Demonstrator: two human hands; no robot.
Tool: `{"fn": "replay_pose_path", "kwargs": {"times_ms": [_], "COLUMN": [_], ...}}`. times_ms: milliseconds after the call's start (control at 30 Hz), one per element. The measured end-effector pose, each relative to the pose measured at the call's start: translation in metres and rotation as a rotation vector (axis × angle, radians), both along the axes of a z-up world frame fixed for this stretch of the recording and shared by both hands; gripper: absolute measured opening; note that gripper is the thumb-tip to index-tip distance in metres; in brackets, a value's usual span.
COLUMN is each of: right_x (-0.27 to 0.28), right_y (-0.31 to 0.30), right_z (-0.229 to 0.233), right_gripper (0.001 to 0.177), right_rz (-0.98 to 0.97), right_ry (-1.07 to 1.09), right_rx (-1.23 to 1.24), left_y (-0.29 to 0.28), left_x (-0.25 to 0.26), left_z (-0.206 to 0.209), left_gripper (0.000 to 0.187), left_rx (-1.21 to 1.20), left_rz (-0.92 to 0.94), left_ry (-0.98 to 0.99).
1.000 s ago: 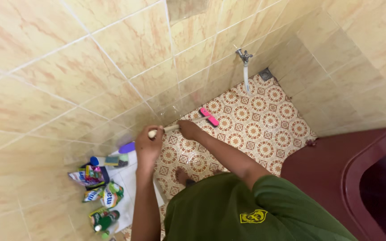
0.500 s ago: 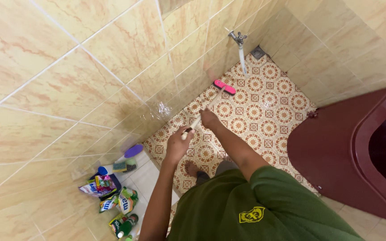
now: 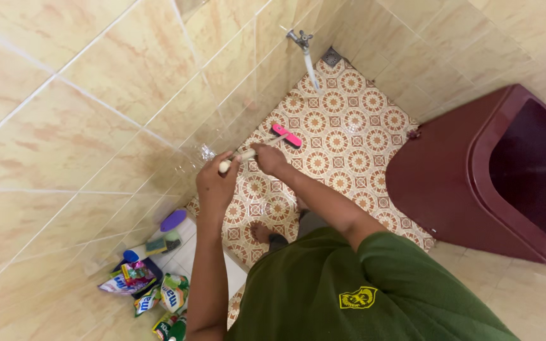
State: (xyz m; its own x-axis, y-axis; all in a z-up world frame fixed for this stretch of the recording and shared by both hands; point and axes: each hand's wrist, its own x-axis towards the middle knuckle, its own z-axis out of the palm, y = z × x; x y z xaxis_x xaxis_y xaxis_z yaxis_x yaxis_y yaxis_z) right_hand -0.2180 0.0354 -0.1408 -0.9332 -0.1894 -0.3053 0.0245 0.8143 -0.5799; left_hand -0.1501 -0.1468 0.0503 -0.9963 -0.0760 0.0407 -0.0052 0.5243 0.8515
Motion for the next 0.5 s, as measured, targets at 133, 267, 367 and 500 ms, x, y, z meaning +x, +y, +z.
{"fn": "replay_pose_path", "kwargs": {"times_ms": [133, 267, 367, 500], "right_x": [-0.004, -0.016, -0.026, -0.039], "right_y": [0.008, 0.030, 0.052, 0.087], "right_z": [0.003, -0.014, -0.036, -0.076], "right_gripper": [0.034, 0.019, 0.025, 0.026], "right_rz": [-0.046, -0.028, -0.058, -0.058], "right_ry": [0.077, -0.023, -0.051, -0.019], "right_rx": [-0.056, 0.029, 0.086, 0.154], "left_y": [0.011, 0.026, 0.044, 0.072], "left_x": [-0.008, -0.010, -0.014, -0.024], "left_z": [-0.007, -0.022, -0.035, -0.061], "left_gripper": [0.032, 0.031, 0.031, 0.034], "left_rx": [0.020, 0.089, 0.103, 0.072], "left_rz": [0.013, -0.029, -0.038, -0.080], "left_ry": [0.015, -0.121, -0.260, -0.208]}}
